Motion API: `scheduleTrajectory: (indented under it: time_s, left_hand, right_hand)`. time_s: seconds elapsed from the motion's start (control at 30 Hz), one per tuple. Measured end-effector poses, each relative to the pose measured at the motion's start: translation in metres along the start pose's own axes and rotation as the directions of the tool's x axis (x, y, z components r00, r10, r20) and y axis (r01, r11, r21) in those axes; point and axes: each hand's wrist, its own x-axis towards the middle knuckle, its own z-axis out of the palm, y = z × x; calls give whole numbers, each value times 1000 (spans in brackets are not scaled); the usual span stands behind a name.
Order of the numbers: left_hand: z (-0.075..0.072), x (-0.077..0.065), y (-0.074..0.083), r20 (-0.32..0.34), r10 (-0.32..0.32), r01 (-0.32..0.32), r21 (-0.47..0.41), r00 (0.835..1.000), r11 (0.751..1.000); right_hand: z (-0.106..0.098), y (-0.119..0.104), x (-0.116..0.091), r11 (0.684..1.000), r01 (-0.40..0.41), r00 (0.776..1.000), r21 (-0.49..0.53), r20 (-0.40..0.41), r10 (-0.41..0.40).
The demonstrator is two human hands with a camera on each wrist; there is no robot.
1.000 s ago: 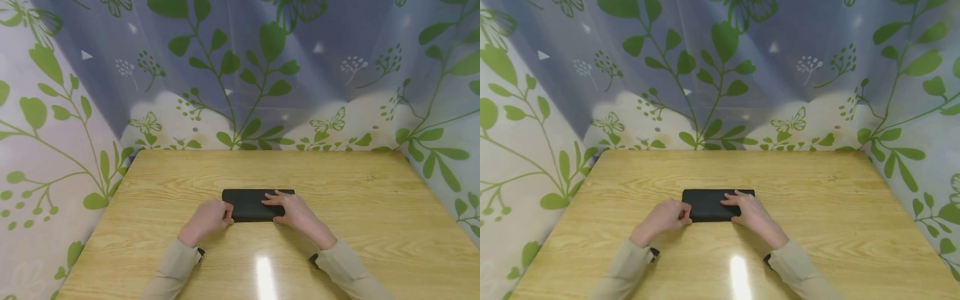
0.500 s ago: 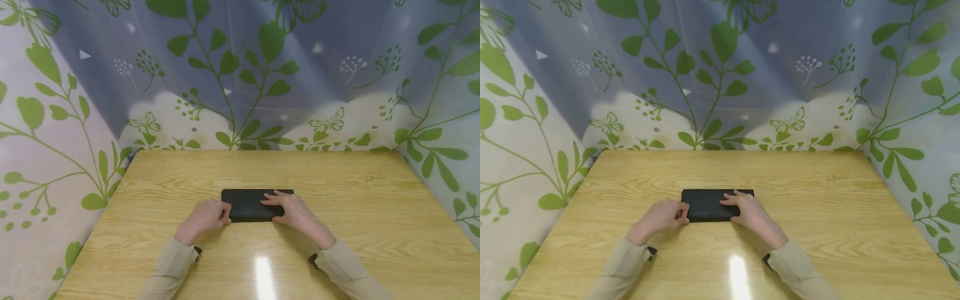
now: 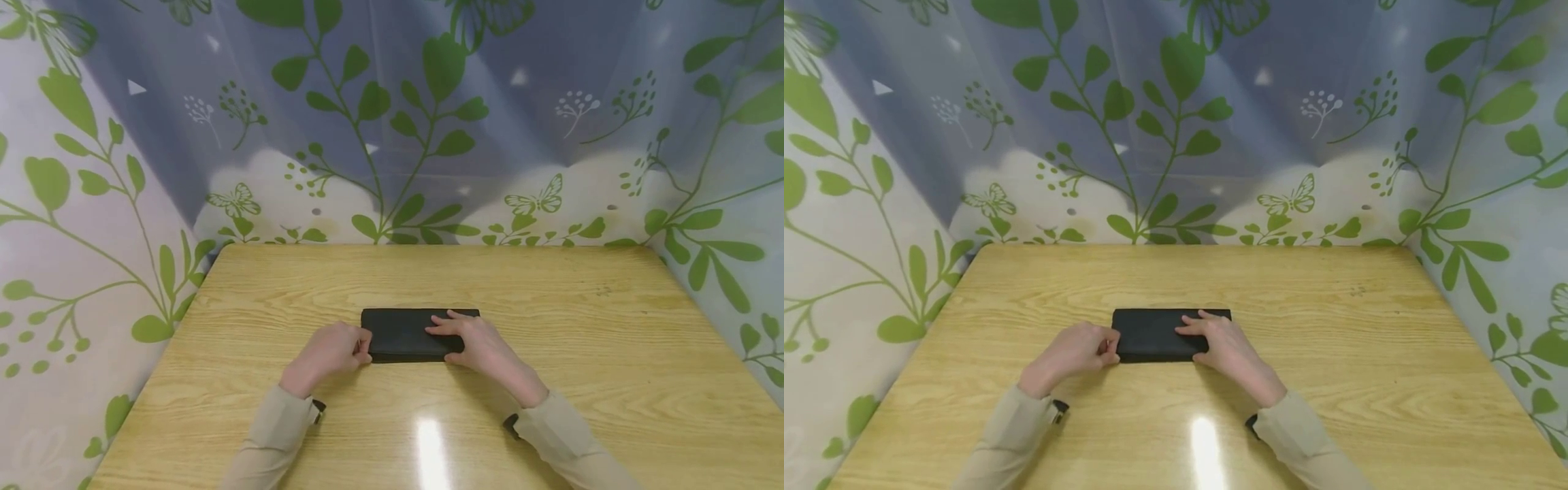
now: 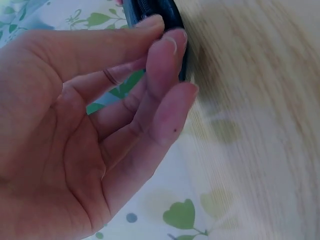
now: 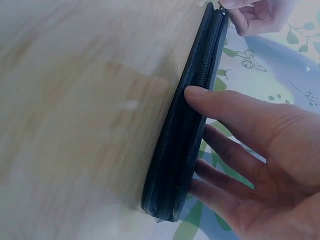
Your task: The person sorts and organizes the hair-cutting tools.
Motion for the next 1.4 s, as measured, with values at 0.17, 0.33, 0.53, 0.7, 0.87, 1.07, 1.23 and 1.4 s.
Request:
scheduleTrajectory:
  time_s: [0.17,0.33,0.53,0.7,0.87,1.07,1.23,1.4]
  left_hand:
    - [-1,0,-3,11,-24,24,-6,1000,1000]
    - [-4,-1,-4,11,-37,37,8,999,999]
    - [-7,-1,-6,3,-60,60,21,998,998]
    - [-6,0,-9,2,-87,86,19,996,996]
    - [-4,1,-10,-4,-97,97,36,995,995]
    - [-1,1,-12,-41,-92,94,55,995,994]
    - [1,1,-13,-66,-100,104,65,993,992]
    - [1,2,-15,-99,-90,96,61,991,993]
  right_hand:
    - [-1,-1,-1,1000,-2,1000,2,4,2]
    - [-1,-2,-1,1000,-6,1000,4,11,6]
    - [-1,-3,0,1000,-12,1000,-2,20,12]
    - [-1,-4,0,1000,-17,1000,-7,24,18]
    - [-1,-4,0,1000,-15,1000,-10,16,15]
    - [0,-3,0,1000,2,1000,-28,11,-2]
    - [1,-4,0,999,12,1000,-49,15,-12]
    - [0,-4,0,999,16,1000,-52,9,-15]
